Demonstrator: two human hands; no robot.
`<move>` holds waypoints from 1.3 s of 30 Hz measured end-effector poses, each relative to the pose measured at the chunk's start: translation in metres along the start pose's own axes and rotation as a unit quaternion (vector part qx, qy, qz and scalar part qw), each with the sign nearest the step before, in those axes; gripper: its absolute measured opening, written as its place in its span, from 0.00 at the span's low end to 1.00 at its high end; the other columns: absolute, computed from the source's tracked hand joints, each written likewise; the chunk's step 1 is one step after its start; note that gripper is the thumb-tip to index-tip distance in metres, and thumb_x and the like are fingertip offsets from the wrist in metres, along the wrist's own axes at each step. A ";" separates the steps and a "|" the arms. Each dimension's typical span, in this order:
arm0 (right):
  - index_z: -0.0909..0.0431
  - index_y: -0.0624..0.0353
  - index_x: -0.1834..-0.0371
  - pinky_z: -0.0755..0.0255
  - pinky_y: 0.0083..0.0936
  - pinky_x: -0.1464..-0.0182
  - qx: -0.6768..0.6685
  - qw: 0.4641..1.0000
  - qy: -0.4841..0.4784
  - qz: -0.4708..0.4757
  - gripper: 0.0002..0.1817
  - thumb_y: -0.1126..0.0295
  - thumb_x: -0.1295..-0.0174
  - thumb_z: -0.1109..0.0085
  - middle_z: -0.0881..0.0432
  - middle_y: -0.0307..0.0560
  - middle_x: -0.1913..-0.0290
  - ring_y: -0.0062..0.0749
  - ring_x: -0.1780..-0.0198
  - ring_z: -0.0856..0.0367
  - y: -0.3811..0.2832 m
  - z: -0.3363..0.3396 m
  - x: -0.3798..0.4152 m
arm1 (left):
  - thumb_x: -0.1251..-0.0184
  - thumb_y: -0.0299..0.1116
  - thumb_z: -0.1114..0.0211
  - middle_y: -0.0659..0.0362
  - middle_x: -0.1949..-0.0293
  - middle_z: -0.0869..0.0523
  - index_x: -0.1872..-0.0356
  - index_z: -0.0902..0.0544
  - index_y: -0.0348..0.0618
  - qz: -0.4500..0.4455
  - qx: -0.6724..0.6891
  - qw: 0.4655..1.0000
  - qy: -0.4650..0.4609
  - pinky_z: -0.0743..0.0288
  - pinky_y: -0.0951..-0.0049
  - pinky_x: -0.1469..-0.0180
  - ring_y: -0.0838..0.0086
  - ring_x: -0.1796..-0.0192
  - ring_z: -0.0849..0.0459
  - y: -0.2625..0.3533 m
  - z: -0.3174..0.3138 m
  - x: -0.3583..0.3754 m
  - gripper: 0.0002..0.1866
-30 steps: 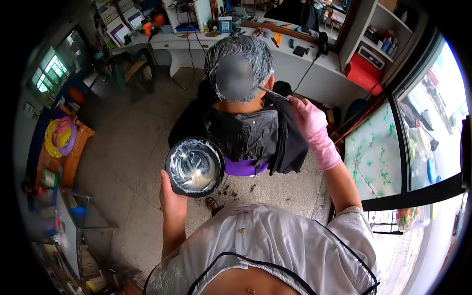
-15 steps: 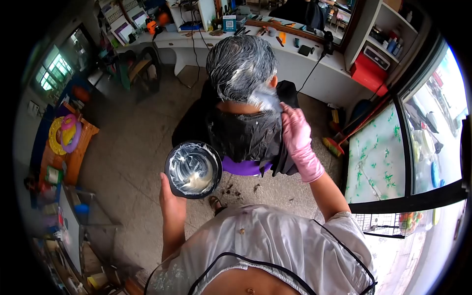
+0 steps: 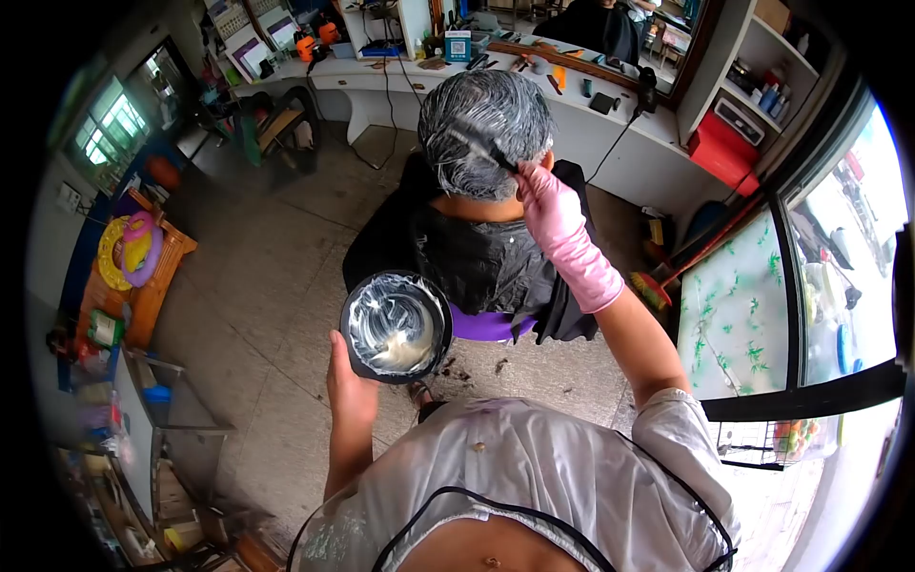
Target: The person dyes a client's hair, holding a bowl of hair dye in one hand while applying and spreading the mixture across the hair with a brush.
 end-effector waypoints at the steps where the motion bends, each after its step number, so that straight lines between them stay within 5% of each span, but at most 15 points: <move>1: 0.27 0.61 0.61 0.32 0.21 0.74 0.108 0.989 -0.010 0.097 0.08 0.80 0.43 0.47 0.23 0.46 0.74 0.36 0.75 0.25 -0.025 0.006 0.001 | 0.33 0.54 0.57 0.54 0.44 0.29 0.41 0.35 0.40 -0.001 -0.004 1.000 0.001 0.31 0.62 0.45 0.66 0.43 0.29 0.000 0.001 -0.001 0.30; 2: 0.26 0.54 0.62 0.28 0.30 0.69 0.127 0.988 -0.075 0.053 0.08 0.75 0.44 0.49 0.23 0.49 0.70 0.45 0.70 0.23 -0.023 0.004 0.006 | 0.33 0.54 0.57 0.54 0.44 0.28 0.42 0.35 0.40 -0.003 -0.002 1.000 0.005 0.31 0.62 0.45 0.66 0.43 0.29 -0.001 0.003 -0.001 0.29; 5: 0.27 0.53 0.63 0.28 0.32 0.68 0.174 0.974 -0.137 0.039 0.07 0.69 0.42 0.54 0.22 0.50 0.71 0.45 0.67 0.22 -0.013 -0.012 0.022 | 0.32 0.54 0.57 0.55 0.44 0.28 0.42 0.34 0.40 -0.003 0.009 1.000 0.007 0.32 0.61 0.44 0.66 0.43 0.29 -0.005 0.009 -0.004 0.29; 9: 0.28 0.56 0.61 0.29 0.29 0.72 0.142 0.982 -0.110 0.061 0.10 0.77 0.46 0.51 0.25 0.49 0.74 0.44 0.72 0.24 -0.014 -0.023 0.041 | 0.32 0.54 0.57 0.55 0.44 0.28 0.42 0.34 0.40 -0.014 0.011 1.000 0.004 0.32 0.61 0.44 0.66 0.42 0.29 -0.004 0.009 -0.006 0.29; 12: 0.27 0.61 0.63 0.30 0.26 0.72 0.161 0.964 -0.208 0.035 0.07 0.74 0.44 0.49 0.23 0.48 0.73 0.38 0.73 0.24 -0.013 -0.034 0.054 | 0.32 0.53 0.57 0.52 0.43 0.30 0.41 0.36 0.37 -0.018 0.011 1.000 0.012 0.34 0.61 0.42 0.64 0.42 0.30 -0.002 0.008 -0.005 0.30; 15: 0.26 0.68 0.66 0.33 0.20 0.69 -0.053 0.995 -0.048 -0.075 0.07 0.73 0.42 0.47 0.23 0.45 0.72 0.29 0.73 0.28 -0.005 -0.022 0.027 | 0.32 0.53 0.57 0.49 0.42 0.33 0.40 0.39 0.33 -0.027 0.004 0.999 0.024 0.36 0.61 0.41 0.62 0.41 0.32 0.002 0.003 -0.002 0.32; 18: 0.26 0.64 0.56 0.31 0.25 0.70 -0.180 0.977 0.064 -0.092 0.11 0.78 0.44 0.48 0.23 0.48 0.70 0.32 0.73 0.26 -0.018 0.018 -0.022 | 0.32 0.53 0.57 0.49 0.43 0.31 0.41 0.38 0.33 -0.019 0.008 1.000 0.009 0.37 0.61 0.41 0.63 0.41 0.31 0.000 0.002 -0.004 0.31; 19: 0.27 0.60 0.51 0.29 0.28 0.70 0.065 0.994 0.076 0.043 0.17 0.80 0.45 0.49 0.23 0.49 0.69 0.36 0.73 0.25 -0.045 0.034 -0.038 | 0.32 0.53 0.57 0.49 0.43 0.31 0.41 0.38 0.33 -0.024 0.008 1.000 0.004 0.37 0.61 0.41 0.63 0.41 0.31 0.001 0.003 -0.003 0.31; 21: 0.32 0.49 0.43 0.27 0.33 0.69 0.280 0.960 -0.019 -0.017 0.26 0.81 0.48 0.52 0.25 0.51 0.68 0.43 0.71 0.24 -0.047 0.033 -0.059 | 0.32 0.52 0.58 0.50 0.44 0.30 0.42 0.37 0.34 -0.025 0.013 1.000 0.000 0.37 0.62 0.40 0.64 0.41 0.31 0.001 0.003 -0.005 0.30; 23: 0.37 0.46 0.39 0.27 0.33 0.72 0.388 0.917 -0.089 0.023 0.30 0.79 0.48 0.53 0.28 0.49 0.70 0.43 0.72 0.24 -0.039 0.010 -0.044 | 0.31 0.52 0.59 0.51 0.44 0.29 0.42 0.36 0.34 -0.031 0.019 0.999 -0.015 0.37 0.62 0.41 0.64 0.41 0.31 0.002 -0.001 -0.004 0.30; 27: 0.33 0.38 0.41 0.27 0.31 0.75 0.355 0.922 -0.153 0.026 0.27 0.75 0.46 0.48 0.27 0.45 0.72 0.39 0.73 0.23 -0.069 0.001 -0.012 | 0.32 0.53 0.59 0.51 0.44 0.30 0.42 0.36 0.35 -0.027 -0.006 1.000 -0.010 0.36 0.62 0.41 0.64 0.41 0.31 0.007 -0.007 0.001 0.31; 29: 0.29 0.39 0.44 0.28 0.25 0.76 0.228 0.971 -0.071 0.012 0.22 0.71 0.43 0.44 0.27 0.41 0.73 0.31 0.78 0.27 -0.061 0.015 -0.013 | 0.32 0.54 0.59 0.51 0.43 0.30 0.41 0.37 0.35 -0.026 -0.023 0.999 -0.001 0.36 0.62 0.41 0.64 0.41 0.31 0.007 -0.003 0.000 0.31; 33: 0.30 0.63 0.45 0.35 0.12 0.67 0.067 0.992 0.017 -0.110 0.17 0.78 0.39 0.49 0.31 0.40 0.74 0.20 0.70 0.32 -0.012 0.032 -0.027 | 0.32 0.54 0.57 0.55 0.43 0.29 0.42 0.35 0.39 -0.020 0.006 1.000 -0.009 0.34 0.61 0.42 0.66 0.42 0.30 0.002 0.003 -0.004 0.29; 37: 0.27 0.61 0.49 0.31 0.17 0.65 0.249 0.968 0.017 -0.032 0.17 0.81 0.43 0.47 0.29 0.45 0.73 0.25 0.71 0.28 -0.047 0.031 0.010 | 0.32 0.52 0.57 0.53 0.43 0.30 0.42 0.36 0.35 0.002 0.011 1.000 0.002 0.37 0.63 0.41 0.66 0.42 0.30 0.003 0.002 -0.004 0.30; 39: 0.23 0.58 0.58 0.29 0.26 0.72 0.149 0.984 0.090 -0.039 0.11 0.74 0.45 0.43 0.24 0.47 0.70 0.39 0.73 0.23 -0.030 0.035 0.021 | 0.32 0.52 0.57 0.53 0.44 0.29 0.42 0.36 0.35 0.002 0.011 1.000 0.002 0.36 0.63 0.41 0.66 0.42 0.30 0.001 0.006 -0.007 0.29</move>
Point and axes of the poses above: each hand's wrist, its own x-axis away from the middle knuckle, its own z-axis out of the back of the hand, y = z × x, the point moved 6 cm from there along -x, towards the middle knuckle
